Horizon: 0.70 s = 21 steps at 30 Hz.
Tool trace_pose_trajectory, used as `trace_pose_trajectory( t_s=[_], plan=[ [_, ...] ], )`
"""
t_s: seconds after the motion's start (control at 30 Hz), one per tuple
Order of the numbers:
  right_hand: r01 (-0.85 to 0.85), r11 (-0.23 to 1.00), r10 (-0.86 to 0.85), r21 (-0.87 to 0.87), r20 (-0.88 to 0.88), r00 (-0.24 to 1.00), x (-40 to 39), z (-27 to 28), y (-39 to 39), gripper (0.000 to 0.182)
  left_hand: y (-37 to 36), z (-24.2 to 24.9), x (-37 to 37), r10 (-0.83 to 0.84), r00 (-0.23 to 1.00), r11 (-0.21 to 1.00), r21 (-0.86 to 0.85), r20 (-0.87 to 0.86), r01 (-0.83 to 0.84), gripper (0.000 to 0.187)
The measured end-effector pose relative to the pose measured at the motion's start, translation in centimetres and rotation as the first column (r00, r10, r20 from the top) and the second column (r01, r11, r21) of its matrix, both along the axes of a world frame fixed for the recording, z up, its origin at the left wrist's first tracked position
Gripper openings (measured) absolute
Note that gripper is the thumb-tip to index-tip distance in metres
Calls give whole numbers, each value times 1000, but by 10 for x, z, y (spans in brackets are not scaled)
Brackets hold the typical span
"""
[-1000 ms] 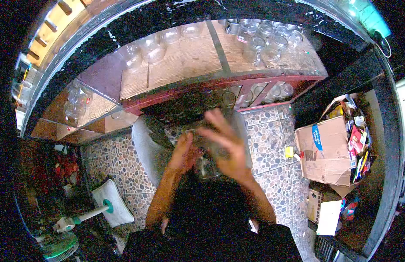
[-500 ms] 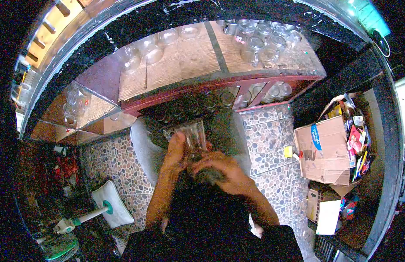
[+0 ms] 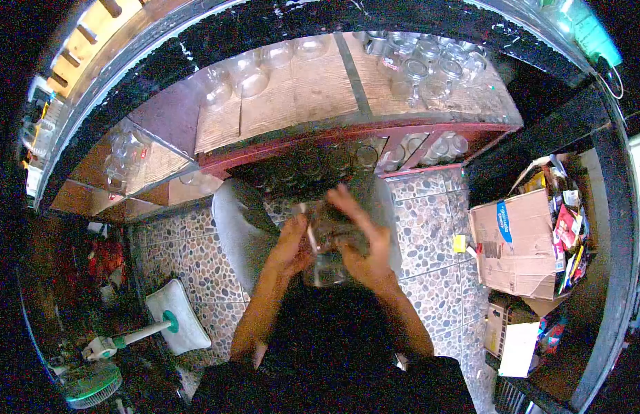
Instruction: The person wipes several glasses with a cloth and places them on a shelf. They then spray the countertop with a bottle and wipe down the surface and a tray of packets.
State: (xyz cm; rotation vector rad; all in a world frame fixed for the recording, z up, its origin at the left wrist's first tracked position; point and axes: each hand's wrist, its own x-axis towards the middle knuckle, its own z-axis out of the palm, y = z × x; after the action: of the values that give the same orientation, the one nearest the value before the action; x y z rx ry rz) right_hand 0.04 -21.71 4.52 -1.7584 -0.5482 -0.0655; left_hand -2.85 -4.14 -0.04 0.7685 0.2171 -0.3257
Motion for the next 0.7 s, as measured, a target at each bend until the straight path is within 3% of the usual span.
trace_pose_trajectory(
  t_s=[0.03,0.07,0.13,0.2,0.27,0.33,0.4,0.47,0.5,0.53,0.57,0.63,0.67,0.7],
  plan=[
    [-136,987,134,-84,-28,991,1,23,4,69,2,-1,3,41,997,999,27,-60,-40,60],
    [-137,987,135,-83,-28,990,-2,27,8,69,5,-3,5,81,990,996,56,-119,-75,66],
    [-260,952,259,-163,-28,966,-6,31,10,69,7,4,8,132,991,988,80,-33,-129,65],
    [-314,937,311,-156,-44,949,-8,27,6,62,14,16,3,112,993,991,-67,-23,-113,59],
    [-437,868,461,-235,58,885,-10,23,6,54,20,12,9,71,997,997,3,-14,-71,59],
    [-430,864,467,-262,96,879,-19,17,7,50,20,17,14,39,995,993,104,91,-49,58],
    [-422,858,475,-294,137,869,-23,19,5,45,17,15,16,39,998,989,137,57,-46,58],
    [-455,872,466,-183,21,885,-26,29,-4,39,17,8,16,41,999,984,175,17,-43,57],
    [-453,872,464,-185,22,885,-26,25,-11,39,18,-1,17,45,999,998,43,-6,-44,55],
    [-448,894,444,-11,-106,890,-27,16,-22,35,18,0,19,44,999,995,-91,-30,-46,53],
    [-408,899,436,160,-234,869,-28,5,-33,32,20,2,19,41,999,995,-93,-28,-43,53],
    [-55,998,45,-24,-308,950,-34,-28,-51,32,22,27,20,105,987,937,-321,-119,-139,49],
    [-58,998,47,-25,-309,950,-33,-34,-54,32,22,26,18,108,987,936,-322,-120,-142,49],
    [175,983,-143,56,-369,919,-24,-24,-46,30,23,23,16,115,991,954,-271,-63,-128,48]
  ],
)
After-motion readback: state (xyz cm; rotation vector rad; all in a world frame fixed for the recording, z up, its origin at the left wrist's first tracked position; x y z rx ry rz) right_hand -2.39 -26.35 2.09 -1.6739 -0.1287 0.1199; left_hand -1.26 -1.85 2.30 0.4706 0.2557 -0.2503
